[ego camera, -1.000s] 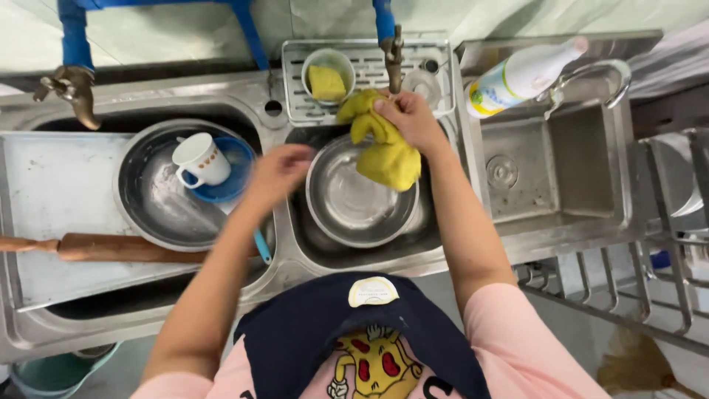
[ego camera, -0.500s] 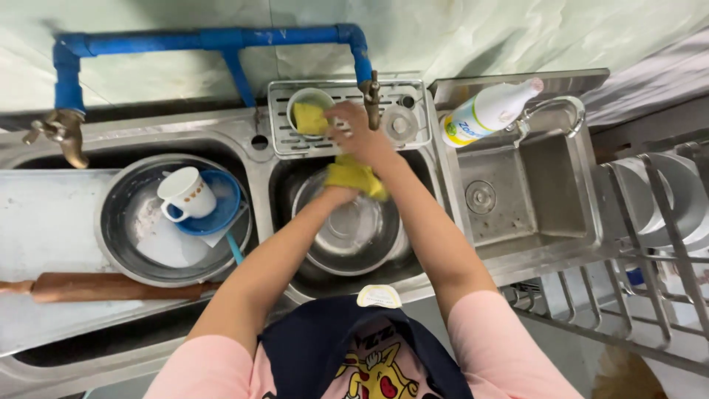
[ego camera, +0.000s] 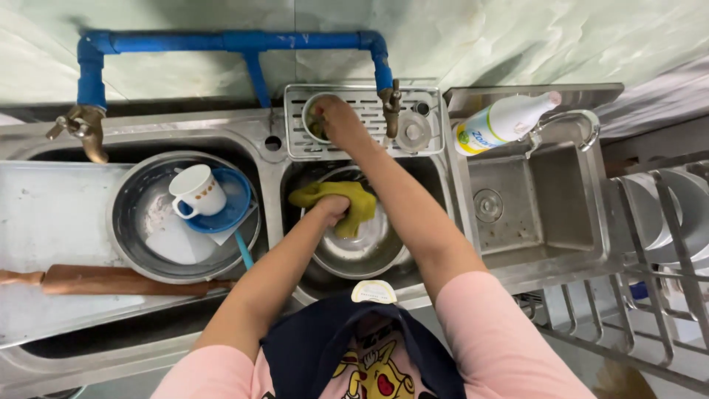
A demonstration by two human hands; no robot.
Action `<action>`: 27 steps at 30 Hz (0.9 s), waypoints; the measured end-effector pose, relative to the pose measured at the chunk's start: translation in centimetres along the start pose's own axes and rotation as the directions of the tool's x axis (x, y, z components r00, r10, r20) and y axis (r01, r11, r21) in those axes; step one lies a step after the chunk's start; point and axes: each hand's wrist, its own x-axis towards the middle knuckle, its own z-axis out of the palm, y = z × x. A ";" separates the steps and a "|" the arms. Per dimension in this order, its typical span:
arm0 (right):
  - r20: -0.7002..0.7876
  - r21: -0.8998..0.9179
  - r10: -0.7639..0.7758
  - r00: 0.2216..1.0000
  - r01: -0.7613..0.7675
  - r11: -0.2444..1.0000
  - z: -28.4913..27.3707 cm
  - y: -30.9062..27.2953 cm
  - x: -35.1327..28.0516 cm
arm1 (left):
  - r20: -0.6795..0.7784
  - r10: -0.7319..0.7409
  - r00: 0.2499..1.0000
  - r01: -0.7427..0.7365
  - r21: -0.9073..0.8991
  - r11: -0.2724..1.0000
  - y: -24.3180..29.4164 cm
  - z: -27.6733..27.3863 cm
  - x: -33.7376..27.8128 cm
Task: Cleaning a large white workbench and a digital scale using a cloth and sponge in a bakery.
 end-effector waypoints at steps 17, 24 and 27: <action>0.389 0.817 0.300 0.871 -0.176 -0.549 -11.0 -9.1 -11.6 | 0.021 0.360 0.933 -0.262 -0.647 0.716 2.8 3.2 -5.5; 0.404 0.913 0.189 0.895 -0.383 -0.140 -12.9 -8.5 -11.0 | 0.095 0.386 0.918 -0.285 -0.520 0.805 8.7 5.2 -14.4; 0.430 0.902 0.208 0.879 -0.408 -0.139 -12.1 -8.4 -9.0 | 0.046 0.331 0.942 -0.233 -0.621 0.749 6.4 4.6 -10.8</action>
